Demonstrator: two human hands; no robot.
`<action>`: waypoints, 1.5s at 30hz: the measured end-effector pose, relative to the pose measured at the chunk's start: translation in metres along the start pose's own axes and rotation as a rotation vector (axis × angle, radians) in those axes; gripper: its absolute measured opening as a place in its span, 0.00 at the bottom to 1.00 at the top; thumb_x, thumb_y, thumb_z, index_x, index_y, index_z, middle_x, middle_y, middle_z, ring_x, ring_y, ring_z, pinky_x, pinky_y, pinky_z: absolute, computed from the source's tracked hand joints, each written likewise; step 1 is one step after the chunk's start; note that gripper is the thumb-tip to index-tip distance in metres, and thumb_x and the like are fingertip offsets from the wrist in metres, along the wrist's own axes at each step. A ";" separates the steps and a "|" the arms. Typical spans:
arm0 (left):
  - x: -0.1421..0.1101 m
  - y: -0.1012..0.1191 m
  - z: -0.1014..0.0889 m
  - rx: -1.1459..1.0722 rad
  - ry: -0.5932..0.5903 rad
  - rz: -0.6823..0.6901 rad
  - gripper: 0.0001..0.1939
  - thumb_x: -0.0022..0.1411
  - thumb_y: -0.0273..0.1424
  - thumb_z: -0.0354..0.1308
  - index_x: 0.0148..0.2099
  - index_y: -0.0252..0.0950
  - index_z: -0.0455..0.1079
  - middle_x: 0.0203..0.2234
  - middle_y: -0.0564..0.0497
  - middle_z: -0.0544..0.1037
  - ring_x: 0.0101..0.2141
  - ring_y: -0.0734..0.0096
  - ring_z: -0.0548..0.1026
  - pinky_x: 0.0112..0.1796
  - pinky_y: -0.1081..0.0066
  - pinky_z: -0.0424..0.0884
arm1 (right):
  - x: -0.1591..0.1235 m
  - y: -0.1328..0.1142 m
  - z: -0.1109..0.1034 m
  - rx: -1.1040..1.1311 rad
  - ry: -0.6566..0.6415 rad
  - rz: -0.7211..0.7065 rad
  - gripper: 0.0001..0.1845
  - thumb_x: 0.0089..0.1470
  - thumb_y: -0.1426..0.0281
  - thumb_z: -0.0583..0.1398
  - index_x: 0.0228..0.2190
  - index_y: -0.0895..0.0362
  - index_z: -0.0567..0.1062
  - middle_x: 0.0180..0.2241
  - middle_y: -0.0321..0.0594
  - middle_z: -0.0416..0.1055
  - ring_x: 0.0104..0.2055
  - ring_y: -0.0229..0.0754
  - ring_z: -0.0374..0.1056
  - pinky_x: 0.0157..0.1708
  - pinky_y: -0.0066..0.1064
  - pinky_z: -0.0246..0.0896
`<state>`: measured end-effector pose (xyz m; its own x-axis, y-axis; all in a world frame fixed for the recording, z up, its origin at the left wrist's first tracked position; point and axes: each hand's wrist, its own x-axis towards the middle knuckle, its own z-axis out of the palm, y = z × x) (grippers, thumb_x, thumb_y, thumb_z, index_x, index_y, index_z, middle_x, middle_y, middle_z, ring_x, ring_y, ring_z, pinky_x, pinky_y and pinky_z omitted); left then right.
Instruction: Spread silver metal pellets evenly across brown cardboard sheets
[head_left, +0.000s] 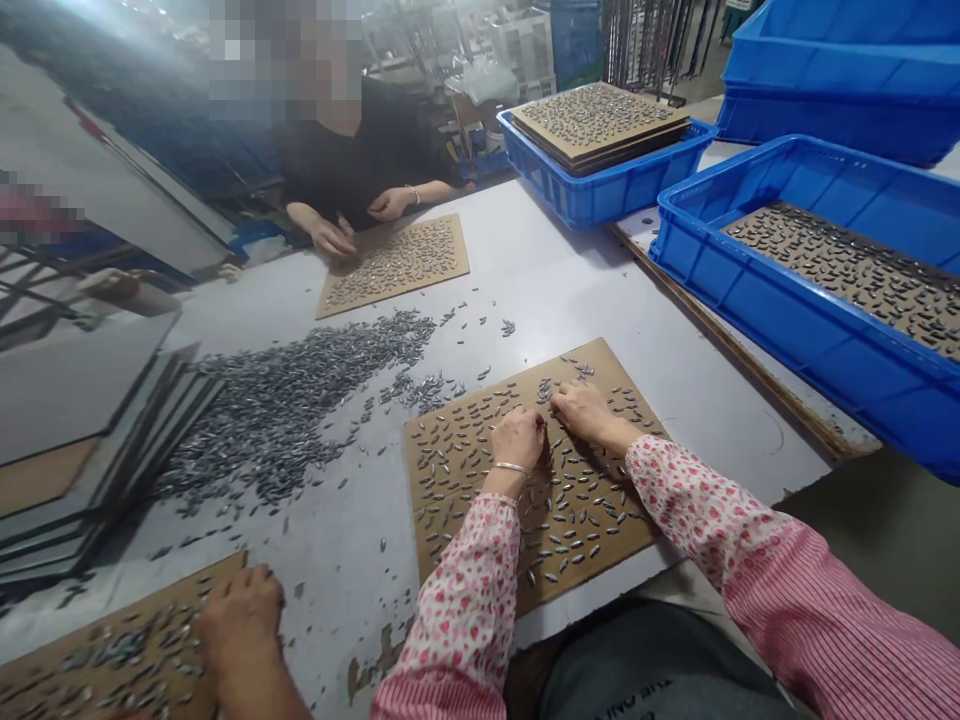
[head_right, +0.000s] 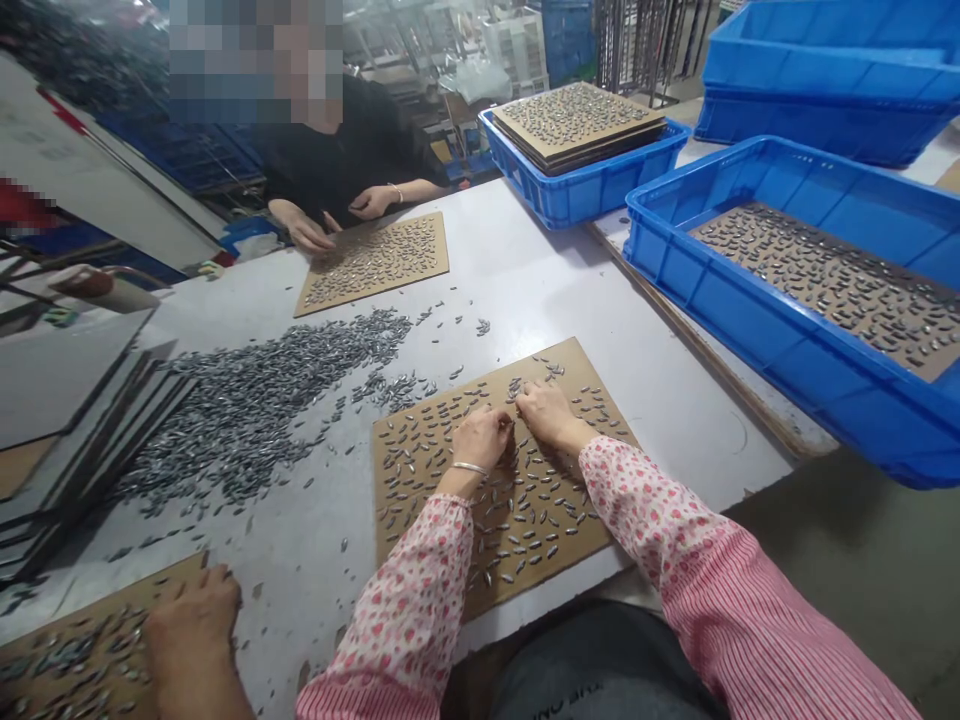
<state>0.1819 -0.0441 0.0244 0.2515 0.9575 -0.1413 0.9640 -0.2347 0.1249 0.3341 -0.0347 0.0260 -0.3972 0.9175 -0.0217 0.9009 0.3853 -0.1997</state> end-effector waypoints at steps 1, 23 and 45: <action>-0.001 0.000 0.000 -0.007 -0.003 -0.001 0.13 0.62 0.34 0.50 0.39 0.42 0.76 0.36 0.48 0.75 0.40 0.63 0.74 0.37 0.69 0.69 | -0.001 0.002 -0.002 0.010 -0.007 0.012 0.12 0.59 0.71 0.53 0.36 0.58 0.76 0.40 0.48 0.72 0.44 0.47 0.64 0.41 0.34 0.56; 0.013 0.011 0.009 0.043 0.040 0.116 0.14 0.66 0.33 0.45 0.42 0.41 0.73 0.39 0.47 0.73 0.40 0.64 0.72 0.38 0.68 0.68 | -0.017 0.027 0.004 -0.044 0.051 -0.062 0.11 0.62 0.70 0.52 0.34 0.60 0.74 0.37 0.47 0.72 0.42 0.44 0.64 0.41 0.33 0.57; -0.005 0.021 0.008 -0.077 -0.012 0.169 0.12 0.65 0.34 0.48 0.41 0.42 0.73 0.38 0.48 0.74 0.42 0.66 0.71 0.39 0.70 0.67 | -0.022 0.032 0.005 0.021 0.039 -0.206 0.08 0.60 0.73 0.54 0.34 0.61 0.73 0.36 0.45 0.70 0.39 0.41 0.62 0.37 0.32 0.55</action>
<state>0.2019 -0.0554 0.0198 0.4111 0.9032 -0.1235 0.8984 -0.3784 0.2228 0.3707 -0.0429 0.0148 -0.5653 0.8227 0.0599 0.7972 0.5636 -0.2165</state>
